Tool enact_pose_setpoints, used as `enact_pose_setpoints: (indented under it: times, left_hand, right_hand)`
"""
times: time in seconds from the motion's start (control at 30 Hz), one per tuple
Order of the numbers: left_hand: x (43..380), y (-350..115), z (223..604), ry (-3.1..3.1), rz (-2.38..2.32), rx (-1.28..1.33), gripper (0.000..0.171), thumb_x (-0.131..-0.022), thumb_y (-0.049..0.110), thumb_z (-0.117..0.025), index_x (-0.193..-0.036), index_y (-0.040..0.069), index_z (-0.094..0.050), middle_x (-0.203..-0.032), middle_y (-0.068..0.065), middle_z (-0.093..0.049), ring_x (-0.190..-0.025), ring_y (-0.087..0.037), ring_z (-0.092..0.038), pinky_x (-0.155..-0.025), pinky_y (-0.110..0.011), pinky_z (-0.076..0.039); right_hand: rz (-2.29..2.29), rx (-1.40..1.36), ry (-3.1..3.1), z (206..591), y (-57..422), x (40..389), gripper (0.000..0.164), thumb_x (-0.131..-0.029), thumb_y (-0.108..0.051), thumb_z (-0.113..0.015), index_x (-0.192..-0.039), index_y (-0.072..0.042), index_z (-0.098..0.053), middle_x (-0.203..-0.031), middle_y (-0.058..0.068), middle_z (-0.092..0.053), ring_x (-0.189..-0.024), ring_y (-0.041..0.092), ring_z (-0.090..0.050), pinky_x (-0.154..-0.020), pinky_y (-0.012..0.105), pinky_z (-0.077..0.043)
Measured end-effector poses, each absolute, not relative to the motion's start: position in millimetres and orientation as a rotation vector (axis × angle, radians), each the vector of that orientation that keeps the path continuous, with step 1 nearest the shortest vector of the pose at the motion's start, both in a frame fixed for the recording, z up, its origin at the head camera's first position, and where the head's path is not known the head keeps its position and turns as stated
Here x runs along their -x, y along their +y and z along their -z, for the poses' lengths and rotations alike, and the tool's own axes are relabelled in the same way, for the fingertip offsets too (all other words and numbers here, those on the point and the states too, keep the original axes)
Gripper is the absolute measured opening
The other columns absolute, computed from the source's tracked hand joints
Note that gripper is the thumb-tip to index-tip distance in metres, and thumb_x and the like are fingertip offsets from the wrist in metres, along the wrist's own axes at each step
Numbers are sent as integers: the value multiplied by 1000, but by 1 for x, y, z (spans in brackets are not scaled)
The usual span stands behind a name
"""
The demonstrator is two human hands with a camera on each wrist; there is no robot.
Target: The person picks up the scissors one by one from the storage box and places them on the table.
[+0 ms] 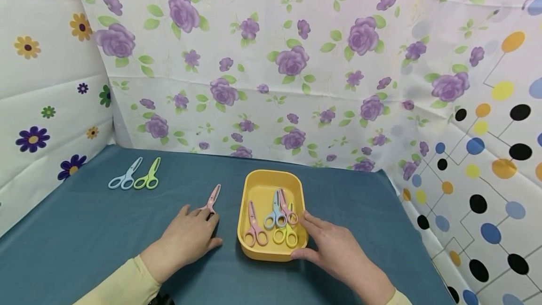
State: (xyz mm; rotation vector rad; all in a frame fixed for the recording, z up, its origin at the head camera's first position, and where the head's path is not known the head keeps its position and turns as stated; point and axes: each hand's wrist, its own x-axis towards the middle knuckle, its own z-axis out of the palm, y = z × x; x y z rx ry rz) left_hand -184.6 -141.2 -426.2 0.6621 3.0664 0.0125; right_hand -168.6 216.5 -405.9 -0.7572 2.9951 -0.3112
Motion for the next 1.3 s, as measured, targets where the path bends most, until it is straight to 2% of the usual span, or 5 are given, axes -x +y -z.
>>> enact_pose_setpoints:
  times: [0.53, 0.83, 1.3]
  left_hand:
    - [186, -144, 427, 3026, -49, -655, 67, -99, 47, -83, -144, 1, -69, -150, -25, -62, -139, -45, -61, -116, -74, -39]
    - [186, -148, 429, 3049, -18, -706, 59, -104, 42, -78, -145, 0, -68, -150, -25, -62, -137, -44, -62, -115, -70, -42]
    - [202, -160, 435, 3062, -36, -603, 65, -105, 44, -76, -150, -2, -65, -156, -28, -57, -145, -47, -55, -118, -67, -41]
  right_hand:
    - [295, 754, 3000, 406, 216, 169, 99, -90, -79, -67, -162, -12, -58, -167, 12, -52, -136, 38, -66, -95, 59, -61]
    - [296, 751, 2994, 406, 216, 169, 99, -90, -80, -66, -162, -12, -57, -167, 11, -52, -137, 38, -65, -96, 59, -60]
    - [298, 756, 3003, 407, 216, 169, 96, -91, -75, -71, -162, -12, -58, -168, 12, -51, -136, 39, -66, -94, 58, -61]
